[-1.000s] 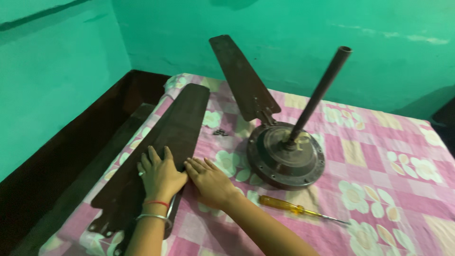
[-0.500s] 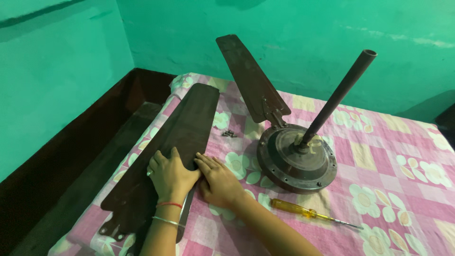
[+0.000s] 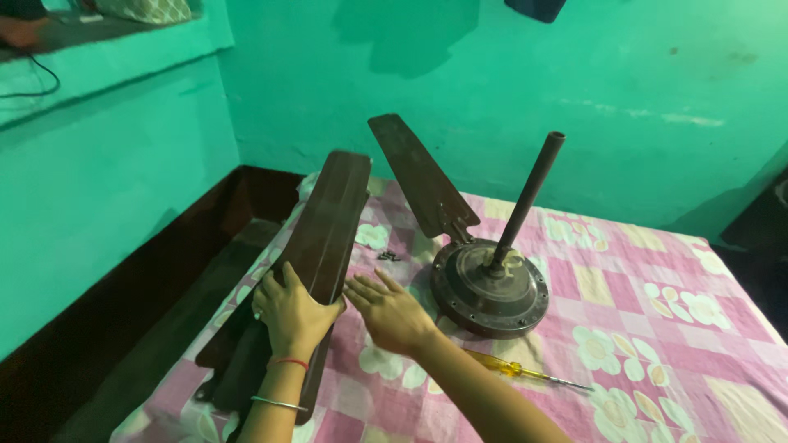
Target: The person attaches three fan blades to a ceiling fan motor housing using a screwdriver. They align each blade, insert screws, and tighten them sequentially to secure the blades in place.
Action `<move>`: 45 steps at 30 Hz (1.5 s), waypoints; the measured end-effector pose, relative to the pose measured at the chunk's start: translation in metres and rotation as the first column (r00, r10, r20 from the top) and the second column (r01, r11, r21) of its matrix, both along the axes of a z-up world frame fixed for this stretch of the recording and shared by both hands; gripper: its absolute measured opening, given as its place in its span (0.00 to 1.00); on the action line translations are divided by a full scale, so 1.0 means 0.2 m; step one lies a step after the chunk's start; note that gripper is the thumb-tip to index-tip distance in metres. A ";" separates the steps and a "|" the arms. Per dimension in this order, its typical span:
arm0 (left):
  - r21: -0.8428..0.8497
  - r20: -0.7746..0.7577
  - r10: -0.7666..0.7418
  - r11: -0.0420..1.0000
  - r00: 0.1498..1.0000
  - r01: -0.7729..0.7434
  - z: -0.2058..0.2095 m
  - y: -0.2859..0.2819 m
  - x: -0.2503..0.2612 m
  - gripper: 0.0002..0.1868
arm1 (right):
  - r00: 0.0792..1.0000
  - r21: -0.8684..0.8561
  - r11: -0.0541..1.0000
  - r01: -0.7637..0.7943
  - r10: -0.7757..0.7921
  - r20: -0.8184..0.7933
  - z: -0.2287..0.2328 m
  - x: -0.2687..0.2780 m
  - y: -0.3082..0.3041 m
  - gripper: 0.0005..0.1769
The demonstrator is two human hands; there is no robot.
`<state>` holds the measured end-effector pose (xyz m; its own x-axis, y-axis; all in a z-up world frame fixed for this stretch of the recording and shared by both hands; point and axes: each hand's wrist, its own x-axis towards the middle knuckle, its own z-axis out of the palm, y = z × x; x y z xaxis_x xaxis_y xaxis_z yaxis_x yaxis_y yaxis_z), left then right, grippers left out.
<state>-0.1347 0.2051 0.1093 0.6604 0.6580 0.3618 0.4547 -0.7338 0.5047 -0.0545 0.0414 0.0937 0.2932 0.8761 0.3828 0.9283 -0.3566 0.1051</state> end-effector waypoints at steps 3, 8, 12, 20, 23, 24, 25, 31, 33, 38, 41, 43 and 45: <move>0.028 0.177 -0.092 0.996 0.980 0.089 0.13 -0.01 -0.05 0.65 | 0.981 0.031 0.998 -0.047 0.040 0.191 0.20 -0.02 -0.03 0.36; 0.242 0.423 -0.261 0.956 0.868 0.169 0.37 -0.14 -0.11 0.64 | 0.854 0.072 0.994 -0.078 0.030 0.520 0.56 -0.09 -0.16 0.33; 0.343 0.514 -0.379 0.913 0.769 0.221 0.55 -0.27 -0.15 0.65 | 0.784 0.132 0.983 -0.131 0.022 0.620 0.80 -0.15 -0.31 0.29; 0.424 0.542 -0.524 0.845 0.657 0.325 0.81 -0.58 -0.16 0.64 | 0.721 0.172 0.976 -0.134 -0.023 0.692 1.06 -0.24 -0.66 0.28; 0.418 0.521 -0.570 0.819 0.635 0.393 0.88 -0.72 -0.13 0.65 | 0.692 0.143 0.984 -0.110 -0.027 0.721 1.11 -0.24 -0.81 0.28; 0.417 0.509 -0.584 0.810 0.632 0.413 0.90 -0.76 -0.12 0.65 | 0.681 0.136 0.987 -0.092 -0.037 0.731 1.12 -0.24 -0.86 0.27; 0.422 0.499 -0.604 0.796 0.622 0.434 0.92 -0.81 -0.11 0.65 | 0.670 0.129 0.989 -0.073 -0.047 0.741 1.13 -0.23 -0.92 0.27; 0.501 0.408 -0.747 0.664 0.525 0.555 0.99 -1.08 0.01 0.64 | 0.601 0.112 0.992 0.066 -0.129 0.789 1.15 -0.19 -1.25 0.24; 0.532 0.366 -0.792 0.608 0.488 0.589 0.99 -1.16 0.06 0.65 | 0.609 0.099 0.990 0.097 -0.138 0.781 1.14 -0.16 -1.38 0.24; 0.500 0.228 -0.863 0.501 0.451 0.707 0.92 -1.40 0.16 0.67 | 0.648 0.074 0.974 0.213 -0.198 0.735 1.07 -0.14 -1.65 0.26; 0.524 0.145 -0.898 0.426 0.415 0.738 0.86 -1.53 0.20 0.66 | 0.805 0.121 0.967 0.222 -0.252 0.537 1.06 -0.13 -1.79 0.36; 0.540 0.088 -0.915 0.377 0.394 0.752 0.81 -1.61 0.23 0.66 | 0.836 0.078 0.942 0.326 -0.325 0.442 1.05 -0.13 -1.86 0.48; 0.550 0.038 -0.930 0.325 0.365 0.769 0.76 -1.68 0.26 0.67 | 0.849 0.019 0.912 0.409 -0.388 0.359 1.03 -0.11 -1.91 0.59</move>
